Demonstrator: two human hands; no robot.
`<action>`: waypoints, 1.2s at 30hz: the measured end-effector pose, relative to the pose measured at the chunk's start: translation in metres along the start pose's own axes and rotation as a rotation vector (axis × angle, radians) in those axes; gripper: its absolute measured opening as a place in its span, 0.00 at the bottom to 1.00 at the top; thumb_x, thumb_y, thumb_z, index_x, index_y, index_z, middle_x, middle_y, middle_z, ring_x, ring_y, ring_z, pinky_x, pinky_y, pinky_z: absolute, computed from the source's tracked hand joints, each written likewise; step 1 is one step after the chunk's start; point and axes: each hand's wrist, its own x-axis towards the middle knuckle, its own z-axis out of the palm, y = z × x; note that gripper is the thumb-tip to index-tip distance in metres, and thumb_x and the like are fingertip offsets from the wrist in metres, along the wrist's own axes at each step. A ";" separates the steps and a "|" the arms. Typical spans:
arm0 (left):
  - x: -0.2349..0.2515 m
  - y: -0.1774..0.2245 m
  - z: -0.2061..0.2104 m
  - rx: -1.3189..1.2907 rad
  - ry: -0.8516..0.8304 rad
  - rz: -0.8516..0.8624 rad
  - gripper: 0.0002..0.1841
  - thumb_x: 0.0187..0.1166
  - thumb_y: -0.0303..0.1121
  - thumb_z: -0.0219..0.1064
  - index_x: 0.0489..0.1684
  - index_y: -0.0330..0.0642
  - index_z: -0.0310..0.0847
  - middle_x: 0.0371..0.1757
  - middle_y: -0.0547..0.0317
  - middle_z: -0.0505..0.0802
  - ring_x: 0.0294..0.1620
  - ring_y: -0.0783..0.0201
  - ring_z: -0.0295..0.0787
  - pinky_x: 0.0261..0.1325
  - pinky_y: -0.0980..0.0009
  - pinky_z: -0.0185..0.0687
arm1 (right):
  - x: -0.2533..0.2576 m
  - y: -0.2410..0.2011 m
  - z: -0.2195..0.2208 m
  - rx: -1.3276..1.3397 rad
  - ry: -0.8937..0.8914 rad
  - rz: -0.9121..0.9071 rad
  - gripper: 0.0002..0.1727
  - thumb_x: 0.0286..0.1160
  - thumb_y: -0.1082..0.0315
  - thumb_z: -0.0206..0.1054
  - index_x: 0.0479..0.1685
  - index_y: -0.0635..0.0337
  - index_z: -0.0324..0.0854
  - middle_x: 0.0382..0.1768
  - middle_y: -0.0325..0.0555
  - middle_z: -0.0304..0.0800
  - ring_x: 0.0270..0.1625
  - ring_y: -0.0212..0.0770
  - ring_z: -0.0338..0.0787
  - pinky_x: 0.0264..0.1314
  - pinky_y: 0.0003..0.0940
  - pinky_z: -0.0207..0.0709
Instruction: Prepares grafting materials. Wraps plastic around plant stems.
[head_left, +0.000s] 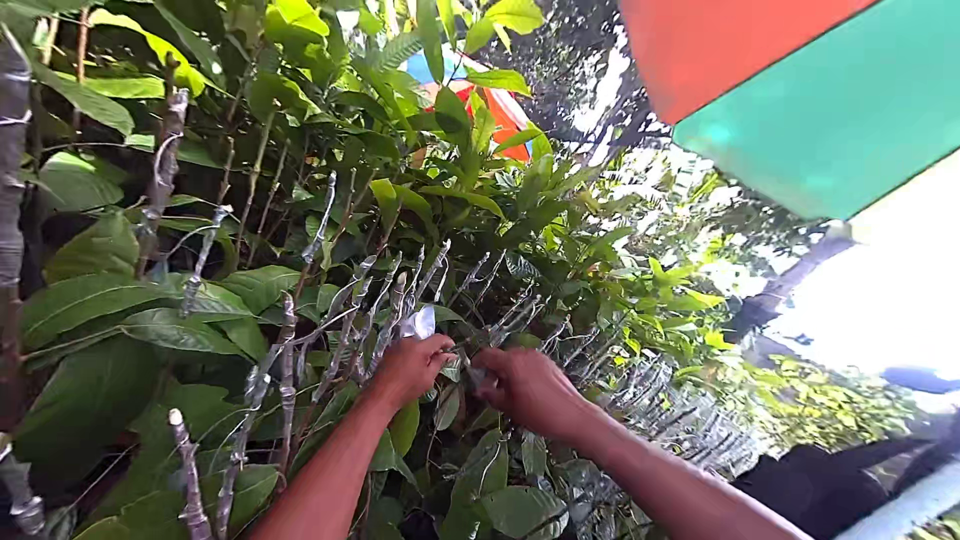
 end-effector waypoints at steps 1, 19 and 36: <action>0.000 0.004 0.000 0.021 -0.010 0.021 0.17 0.87 0.42 0.61 0.62 0.45 0.90 0.44 0.44 0.96 0.48 0.44 0.95 0.60 0.39 0.83 | -0.005 -0.010 -0.008 0.184 0.025 -0.045 0.16 0.80 0.63 0.68 0.62 0.58 0.85 0.42 0.47 0.93 0.43 0.43 0.92 0.51 0.45 0.85; -0.002 0.036 -0.005 -0.037 -0.008 0.008 0.17 0.88 0.38 0.60 0.61 0.39 0.90 0.47 0.39 0.95 0.50 0.40 0.94 0.62 0.39 0.82 | -0.007 0.003 -0.009 0.377 0.091 -0.097 0.16 0.81 0.64 0.66 0.63 0.61 0.82 0.45 0.43 0.93 0.41 0.35 0.91 0.46 0.35 0.85; -0.002 0.048 0.002 0.027 0.151 0.089 0.15 0.87 0.38 0.61 0.50 0.36 0.90 0.36 0.43 0.95 0.41 0.45 0.94 0.50 0.44 0.85 | 0.013 0.027 -0.017 0.059 0.083 0.050 0.18 0.83 0.60 0.67 0.64 0.62 0.81 0.40 0.52 0.90 0.44 0.50 0.89 0.54 0.53 0.81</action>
